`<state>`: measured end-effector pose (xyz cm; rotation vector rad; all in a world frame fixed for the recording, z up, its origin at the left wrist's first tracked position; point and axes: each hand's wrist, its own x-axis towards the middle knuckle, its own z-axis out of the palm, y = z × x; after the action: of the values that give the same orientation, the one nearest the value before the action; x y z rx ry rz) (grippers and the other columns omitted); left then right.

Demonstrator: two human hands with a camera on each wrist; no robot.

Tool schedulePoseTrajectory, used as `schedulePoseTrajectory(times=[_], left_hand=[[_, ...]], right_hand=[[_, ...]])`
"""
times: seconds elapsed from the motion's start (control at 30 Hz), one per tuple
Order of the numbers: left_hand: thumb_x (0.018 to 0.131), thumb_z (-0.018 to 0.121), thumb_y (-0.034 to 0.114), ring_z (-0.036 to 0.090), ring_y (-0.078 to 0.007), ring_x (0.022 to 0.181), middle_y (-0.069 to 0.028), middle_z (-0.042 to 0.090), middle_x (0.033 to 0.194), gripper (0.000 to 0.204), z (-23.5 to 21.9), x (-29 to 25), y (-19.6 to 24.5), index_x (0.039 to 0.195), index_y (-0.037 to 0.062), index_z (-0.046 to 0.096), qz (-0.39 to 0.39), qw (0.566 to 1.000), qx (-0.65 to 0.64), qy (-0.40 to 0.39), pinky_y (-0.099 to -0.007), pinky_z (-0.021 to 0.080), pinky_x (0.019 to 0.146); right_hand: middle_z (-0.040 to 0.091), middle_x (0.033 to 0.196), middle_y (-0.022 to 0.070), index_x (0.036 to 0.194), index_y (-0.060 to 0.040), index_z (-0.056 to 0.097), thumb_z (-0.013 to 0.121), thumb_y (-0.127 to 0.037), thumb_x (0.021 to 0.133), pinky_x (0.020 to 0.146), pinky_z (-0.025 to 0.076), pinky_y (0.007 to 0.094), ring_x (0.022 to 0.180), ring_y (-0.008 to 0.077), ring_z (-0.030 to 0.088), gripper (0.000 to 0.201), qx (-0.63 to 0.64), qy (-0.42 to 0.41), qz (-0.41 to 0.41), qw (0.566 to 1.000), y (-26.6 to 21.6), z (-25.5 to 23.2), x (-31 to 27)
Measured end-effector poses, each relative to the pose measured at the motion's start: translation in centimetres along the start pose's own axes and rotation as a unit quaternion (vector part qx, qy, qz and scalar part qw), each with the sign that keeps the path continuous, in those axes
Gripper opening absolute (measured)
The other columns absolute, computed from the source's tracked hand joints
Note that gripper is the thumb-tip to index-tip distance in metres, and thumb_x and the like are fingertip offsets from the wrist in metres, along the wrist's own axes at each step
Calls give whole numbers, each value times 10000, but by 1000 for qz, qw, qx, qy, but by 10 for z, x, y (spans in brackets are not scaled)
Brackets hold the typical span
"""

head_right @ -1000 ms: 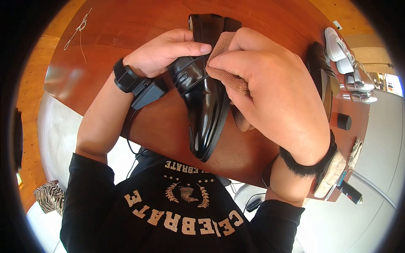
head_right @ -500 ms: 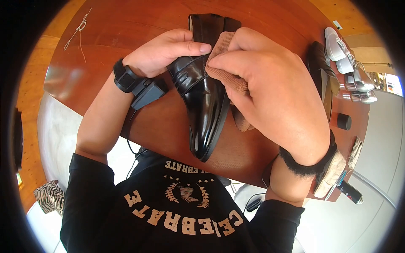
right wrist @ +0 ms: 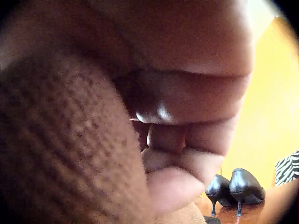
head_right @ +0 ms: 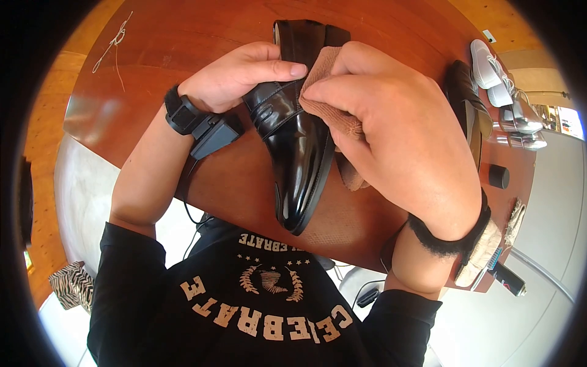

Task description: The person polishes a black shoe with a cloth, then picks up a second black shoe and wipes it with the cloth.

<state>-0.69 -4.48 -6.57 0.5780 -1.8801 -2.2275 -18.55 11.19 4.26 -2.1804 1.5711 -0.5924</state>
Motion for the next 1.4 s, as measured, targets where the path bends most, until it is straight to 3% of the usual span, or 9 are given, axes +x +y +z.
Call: schedulePoseTrajectory(times=[0.03,0.2,0.3,0.37,0.53,0.73,1.0,1.2,1.4], left_hand=[[990,694,313,676,-82,914,-16,739,1039,353,-3,0,0,1185,18,698,-18,1000,3,-14,-243,527,846],[994,689,312,679,-87,931,-23,743,1061,354,-2,1,-3,1191,18,697,-18,1000,7,-4,-245,528,857],[995,687,307,676,-88,953,-23,743,1065,354,-2,2,-2,1194,15,695,-17,1000,7,-1,-249,524,875],[994,687,305,671,-86,955,-21,743,1055,346,-1,3,-3,1180,13,701,-20,1000,5,0,-251,519,874],[985,698,312,648,-73,877,-10,735,989,317,0,0,1,1089,13,728,-9,999,32,12,-245,504,800],[974,709,329,634,-63,815,0,722,950,328,-4,3,-3,1069,15,730,-3,999,35,2,-230,498,748],[991,688,314,656,-67,885,-11,735,1009,331,-2,2,-3,1136,17,712,-10,999,29,8,-230,511,805],[987,698,328,662,-76,912,-16,736,1040,357,-2,1,0,1162,18,705,-6,1000,6,-18,-239,512,838],[987,698,328,666,-82,925,-14,737,1047,351,-2,2,-2,1158,22,707,-11,1000,14,-5,-241,512,847]], right_hand=[[571,925,90,1092,36,716,666,63,888,675,490,285,790,202,601,211,13,-6,-7,1000,-1,-1,-1],[548,931,78,1095,44,719,651,110,872,604,512,263,762,158,590,242,56,-29,-26,998,-1,-3,-3],[547,929,80,1100,45,719,629,146,847,614,516,265,766,171,592,287,63,-58,5,996,-2,-9,-6],[554,932,84,1099,39,724,614,164,829,627,513,266,771,181,594,317,65,-64,-32,995,-1,-12,-7],[577,937,89,1100,18,735,606,157,819,668,488,283,798,197,594,339,56,-15,-57,997,3,-11,-5],[586,931,81,1092,32,720,644,92,863,697,460,297,803,202,588,248,22,24,-8,999,-1,1,1],[590,933,79,1084,36,708,654,70,880,705,462,295,815,209,592,214,17,-17,6,1000,0,-2,-3],[609,966,94,1111,28,704,650,78,867,767,478,298,854,226,604,255,-13,45,13,999,7,5,5],[618,986,97,1129,18,704,657,78,851,803,483,300,887,241,611,288,-26,30,11,999,6,3,5]])
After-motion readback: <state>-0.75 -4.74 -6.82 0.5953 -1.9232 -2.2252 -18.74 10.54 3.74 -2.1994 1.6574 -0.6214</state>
